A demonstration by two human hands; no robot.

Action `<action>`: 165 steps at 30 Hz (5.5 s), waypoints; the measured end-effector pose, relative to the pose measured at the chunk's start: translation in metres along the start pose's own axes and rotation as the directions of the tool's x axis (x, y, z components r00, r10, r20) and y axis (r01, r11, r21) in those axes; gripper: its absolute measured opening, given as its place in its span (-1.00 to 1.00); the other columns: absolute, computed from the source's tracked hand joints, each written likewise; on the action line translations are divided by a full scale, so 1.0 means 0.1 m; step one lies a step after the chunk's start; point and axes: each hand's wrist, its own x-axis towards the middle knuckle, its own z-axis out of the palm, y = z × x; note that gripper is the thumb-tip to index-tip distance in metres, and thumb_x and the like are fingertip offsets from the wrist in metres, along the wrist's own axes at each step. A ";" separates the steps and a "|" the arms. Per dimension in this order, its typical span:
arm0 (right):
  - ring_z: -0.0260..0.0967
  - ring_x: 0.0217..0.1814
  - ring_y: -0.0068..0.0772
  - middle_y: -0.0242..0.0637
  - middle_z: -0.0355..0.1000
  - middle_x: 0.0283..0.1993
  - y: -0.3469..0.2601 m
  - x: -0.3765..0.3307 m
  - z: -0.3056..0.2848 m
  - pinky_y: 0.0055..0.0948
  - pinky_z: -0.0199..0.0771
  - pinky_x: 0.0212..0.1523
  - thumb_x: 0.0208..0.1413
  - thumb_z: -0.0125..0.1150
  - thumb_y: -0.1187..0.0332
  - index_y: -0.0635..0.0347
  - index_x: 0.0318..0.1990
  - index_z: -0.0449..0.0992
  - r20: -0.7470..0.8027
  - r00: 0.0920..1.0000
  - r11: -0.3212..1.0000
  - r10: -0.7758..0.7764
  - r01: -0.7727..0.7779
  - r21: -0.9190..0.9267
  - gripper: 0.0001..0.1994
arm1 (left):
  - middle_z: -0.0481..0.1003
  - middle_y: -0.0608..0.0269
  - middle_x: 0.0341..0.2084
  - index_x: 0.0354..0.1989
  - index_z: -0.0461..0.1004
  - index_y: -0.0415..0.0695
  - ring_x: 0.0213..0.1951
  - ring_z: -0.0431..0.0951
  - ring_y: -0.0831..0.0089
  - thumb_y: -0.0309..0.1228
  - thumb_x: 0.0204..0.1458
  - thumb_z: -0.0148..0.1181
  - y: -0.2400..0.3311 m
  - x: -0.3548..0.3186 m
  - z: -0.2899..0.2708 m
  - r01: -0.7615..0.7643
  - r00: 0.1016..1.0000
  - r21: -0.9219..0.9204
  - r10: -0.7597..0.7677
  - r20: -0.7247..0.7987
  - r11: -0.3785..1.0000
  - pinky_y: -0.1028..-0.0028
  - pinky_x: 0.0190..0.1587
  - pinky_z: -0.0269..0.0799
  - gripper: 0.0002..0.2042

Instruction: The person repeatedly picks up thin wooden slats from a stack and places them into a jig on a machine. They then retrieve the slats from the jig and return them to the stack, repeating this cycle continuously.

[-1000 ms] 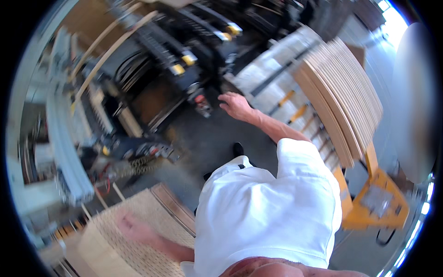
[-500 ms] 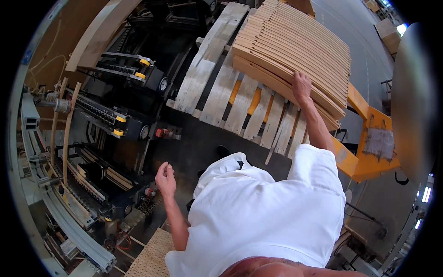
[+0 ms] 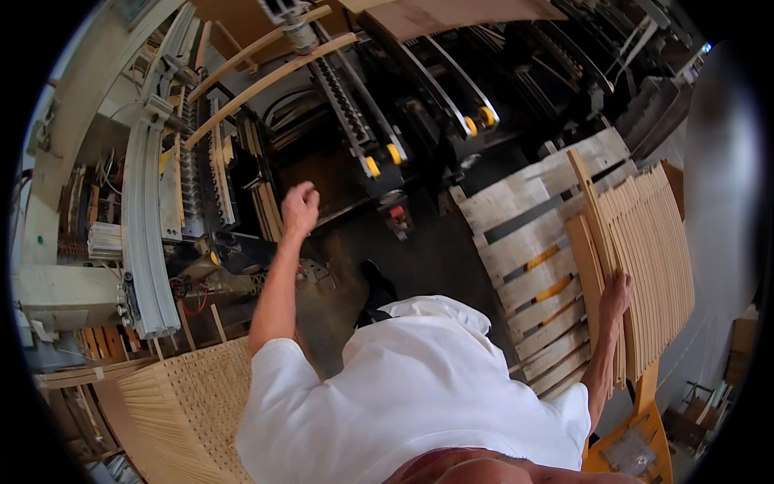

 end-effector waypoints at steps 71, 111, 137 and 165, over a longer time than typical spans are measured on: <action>0.42 0.09 0.10 -0.03 0.48 0.05 -9.94 2.34 2.15 0.00 0.43 0.04 0.23 0.03 0.18 0.11 0.14 0.46 -0.044 0.196 0.176 -0.980 0.942 0.286 -0.61 | 0.53 0.05 -0.15 -0.01 0.52 -0.13 -0.04 0.51 0.04 -0.34 -0.10 0.35 1.20 -2.69 -1.90 0.780 0.561 -0.147 -0.783 -0.269 0.609 0.21 -0.03 0.42 -0.58; 0.49 -0.26 -0.39 -0.13 0.55 -0.26 -5.61 -1.58 0.97 -0.44 0.46 -0.16 0.10 0.21 0.42 0.41 -0.04 0.53 0.222 0.392 0.360 -0.893 0.326 0.874 -0.70 | 0.56 -0.33 -0.28 -0.24 0.55 -0.47 -0.18 0.62 -0.05 -0.13 -0.14 0.15 -1.52 -6.29 -5.83 0.960 -0.191 -0.271 -0.540 -0.820 0.072 0.21 -0.08 0.50 -0.48; 0.43 -0.03 -0.03 -0.12 0.49 -0.11 -0.66 -0.22 0.64 -0.10 0.45 -0.05 -0.08 0.24 0.45 0.13 -0.12 0.53 -0.090 0.970 0.920 -0.224 0.242 0.308 -0.71 | 0.56 0.15 -0.21 0.03 0.47 -0.31 -0.26 0.57 0.44 -0.35 0.21 0.09 1.08 -3.02 0.14 0.484 0.869 -0.403 -0.375 0.323 0.777 0.52 -0.25 0.52 -0.68; 0.38 -0.02 0.00 -0.12 0.44 -0.11 -1.64 0.16 -0.22 -0.22 0.42 -0.02 0.11 0.21 0.49 0.19 0.00 0.49 0.010 0.997 0.935 -0.078 0.070 0.348 -0.72 | 0.29 -0.02 0.20 0.16 0.39 -0.16 0.24 0.24 -0.01 -0.24 0.06 0.19 -0.73 1.80 -0.41 0.023 1.000 0.299 -0.025 0.000 0.954 0.11 0.23 0.25 -0.52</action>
